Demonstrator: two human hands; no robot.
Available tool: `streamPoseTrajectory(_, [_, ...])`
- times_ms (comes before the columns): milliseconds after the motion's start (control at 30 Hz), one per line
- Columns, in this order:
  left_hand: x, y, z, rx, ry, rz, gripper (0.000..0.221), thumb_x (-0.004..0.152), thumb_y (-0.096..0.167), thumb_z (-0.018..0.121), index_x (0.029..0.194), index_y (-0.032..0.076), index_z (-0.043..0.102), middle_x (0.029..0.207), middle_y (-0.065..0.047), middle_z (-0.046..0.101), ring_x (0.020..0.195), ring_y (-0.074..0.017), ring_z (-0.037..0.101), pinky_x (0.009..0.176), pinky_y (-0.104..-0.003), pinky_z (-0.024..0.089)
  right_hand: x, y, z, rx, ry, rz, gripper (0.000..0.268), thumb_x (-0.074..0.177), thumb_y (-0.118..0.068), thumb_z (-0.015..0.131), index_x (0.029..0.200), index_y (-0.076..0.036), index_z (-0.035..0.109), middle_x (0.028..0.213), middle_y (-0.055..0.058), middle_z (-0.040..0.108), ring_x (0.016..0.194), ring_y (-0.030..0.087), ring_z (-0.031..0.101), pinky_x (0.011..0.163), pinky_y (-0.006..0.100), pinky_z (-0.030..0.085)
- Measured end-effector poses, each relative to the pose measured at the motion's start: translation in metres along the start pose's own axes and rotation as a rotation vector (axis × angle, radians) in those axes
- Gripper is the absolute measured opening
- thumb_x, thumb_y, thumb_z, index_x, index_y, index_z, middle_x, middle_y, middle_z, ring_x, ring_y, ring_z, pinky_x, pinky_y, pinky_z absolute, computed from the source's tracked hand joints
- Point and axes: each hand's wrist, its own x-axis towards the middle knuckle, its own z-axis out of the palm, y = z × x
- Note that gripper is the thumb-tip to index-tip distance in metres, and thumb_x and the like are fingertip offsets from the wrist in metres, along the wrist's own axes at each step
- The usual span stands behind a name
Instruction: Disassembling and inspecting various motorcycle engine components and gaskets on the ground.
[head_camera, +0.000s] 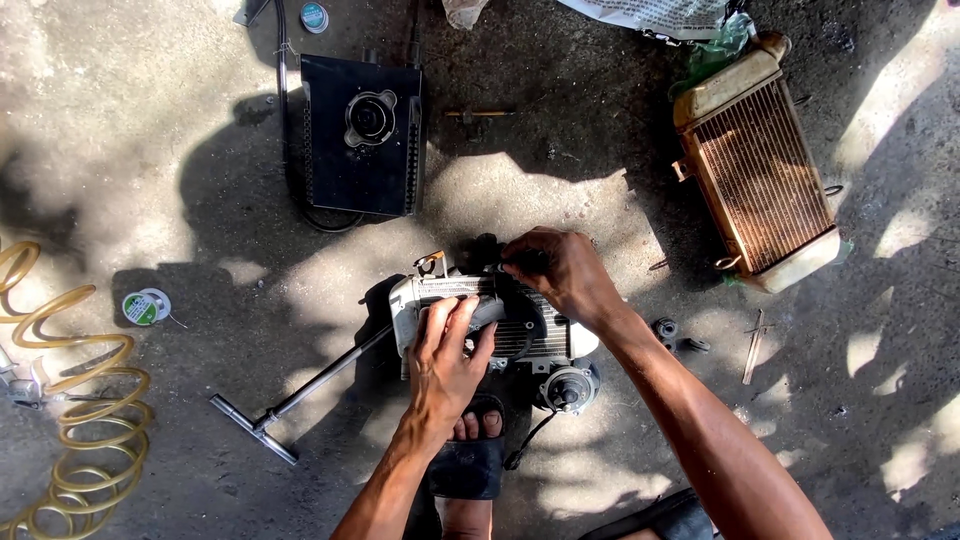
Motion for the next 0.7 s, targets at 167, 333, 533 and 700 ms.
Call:
streamPoseTrajectory(167, [-0.006, -0.013, 0.007, 0.101, 0.020, 0.028, 0.033, 0.087, 0.024, 0.080, 0.117, 0.015, 0.069, 0.106, -0.003, 0.060, 0.085, -0.0206, 0.066, 0.077, -0.035, 0.056, 0.003, -0.003, -0.003, -0.062, -0.020, -0.077, 0.015, 0.091, -0.011, 0.071, 0.101, -0.005, 0.080, 0.086, 0.020, 0.074, 0.081, 0.037, 0.073, 0.077, 0.044, 0.059])
streamPoseTrajectory(333, [-0.008, -0.020, 0.013, 0.213, 0.065, 0.086, 0.035, 0.083, 0.029, 0.083, 0.115, 0.019, 0.071, 0.105, -0.001, 0.061, 0.087, -0.0187, 0.066, 0.086, -0.036, 0.053, 0.002, -0.004, 0.000, -0.080, 0.002, -0.097, 0.014, 0.091, -0.010, 0.071, 0.100, -0.004, 0.080, 0.087, 0.020, 0.074, 0.081, 0.036, 0.073, 0.077, 0.042, 0.059])
streamPoseTrajectory(533, [-0.006, -0.017, 0.013, 0.221, 0.085, 0.101, 0.034, 0.083, 0.030, 0.083, 0.113, 0.018, 0.071, 0.104, 0.000, 0.061, 0.088, -0.0189, 0.066, 0.088, -0.037, 0.051, 0.005, 0.006, 0.002, -0.075, 0.003, -0.124, 0.013, 0.089, -0.008, 0.073, 0.099, -0.004, 0.080, 0.088, 0.020, 0.074, 0.082, 0.038, 0.072, 0.076, 0.042, 0.058])
streamPoseTrajectory(700, [-0.006, -0.012, 0.011, 0.137, 0.024, 0.033, 0.033, 0.086, 0.026, 0.081, 0.116, 0.017, 0.069, 0.107, -0.002, 0.060, 0.087, -0.0186, 0.067, 0.079, -0.036, 0.057, 0.002, -0.006, -0.001, -0.063, -0.022, -0.128, 0.014, 0.089, -0.008, 0.072, 0.099, -0.002, 0.080, 0.089, 0.022, 0.074, 0.084, 0.040, 0.072, 0.078, 0.046, 0.058])
